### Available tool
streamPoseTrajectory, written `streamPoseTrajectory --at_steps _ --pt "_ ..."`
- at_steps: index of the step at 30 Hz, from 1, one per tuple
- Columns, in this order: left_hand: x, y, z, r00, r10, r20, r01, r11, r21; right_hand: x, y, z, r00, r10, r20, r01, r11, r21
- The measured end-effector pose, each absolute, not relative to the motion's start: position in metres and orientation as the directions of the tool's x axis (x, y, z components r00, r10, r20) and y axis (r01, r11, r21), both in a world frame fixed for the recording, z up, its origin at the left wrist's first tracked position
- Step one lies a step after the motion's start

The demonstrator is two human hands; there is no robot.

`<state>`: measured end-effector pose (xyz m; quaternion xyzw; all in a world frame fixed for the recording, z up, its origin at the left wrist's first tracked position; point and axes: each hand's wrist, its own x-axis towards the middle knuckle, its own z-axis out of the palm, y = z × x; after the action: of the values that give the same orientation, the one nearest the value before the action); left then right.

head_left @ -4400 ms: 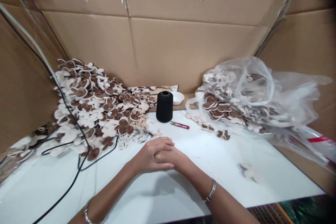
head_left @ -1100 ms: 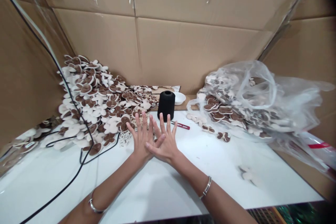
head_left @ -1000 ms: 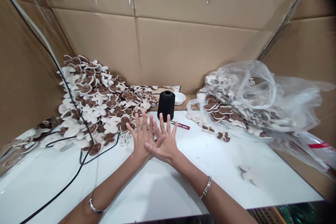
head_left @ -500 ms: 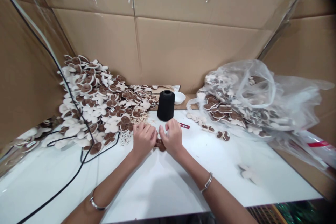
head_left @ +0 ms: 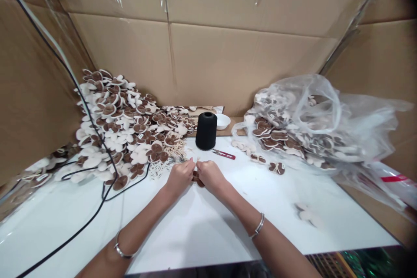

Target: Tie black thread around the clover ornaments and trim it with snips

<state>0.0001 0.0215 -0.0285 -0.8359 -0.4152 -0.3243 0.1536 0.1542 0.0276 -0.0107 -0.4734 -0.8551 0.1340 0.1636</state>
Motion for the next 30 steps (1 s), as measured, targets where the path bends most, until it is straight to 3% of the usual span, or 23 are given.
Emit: streamPoseTrajectory --at_steps 4,9,12,17,22,30 --pt "0.006 0.014 -0.024 0.417 0.8 0.432 0.87 -0.489 0.065 0.153 0.021 0.0 -0.463 0.886 0.032 0.807 0.437 -0.398" --pt "0.008 0.007 -0.017 0.285 0.917 0.28 0.934 -0.331 0.133 0.149 0.018 0.002 -0.379 0.923 0.068 0.876 0.381 -0.296" --pt "0.007 0.007 -0.013 0.233 0.91 0.342 0.944 -0.296 0.145 0.15 0.018 0.0 -0.319 0.924 0.21 0.9 0.365 -0.239" --pt "0.006 0.006 0.0 0.177 0.772 0.61 0.944 -0.308 0.115 0.157 0.013 0.006 -0.22 0.778 0.588 0.918 0.37 -0.146" --pt "0.006 0.004 0.007 0.152 0.778 0.609 0.954 -0.276 0.115 0.159 0.011 0.009 -0.242 0.785 0.57 0.933 0.349 -0.084" --pt "0.007 0.004 0.0 0.167 0.82 0.548 0.957 -0.268 0.108 0.16 0.017 -0.001 -0.229 0.834 0.501 0.946 0.311 -0.085"
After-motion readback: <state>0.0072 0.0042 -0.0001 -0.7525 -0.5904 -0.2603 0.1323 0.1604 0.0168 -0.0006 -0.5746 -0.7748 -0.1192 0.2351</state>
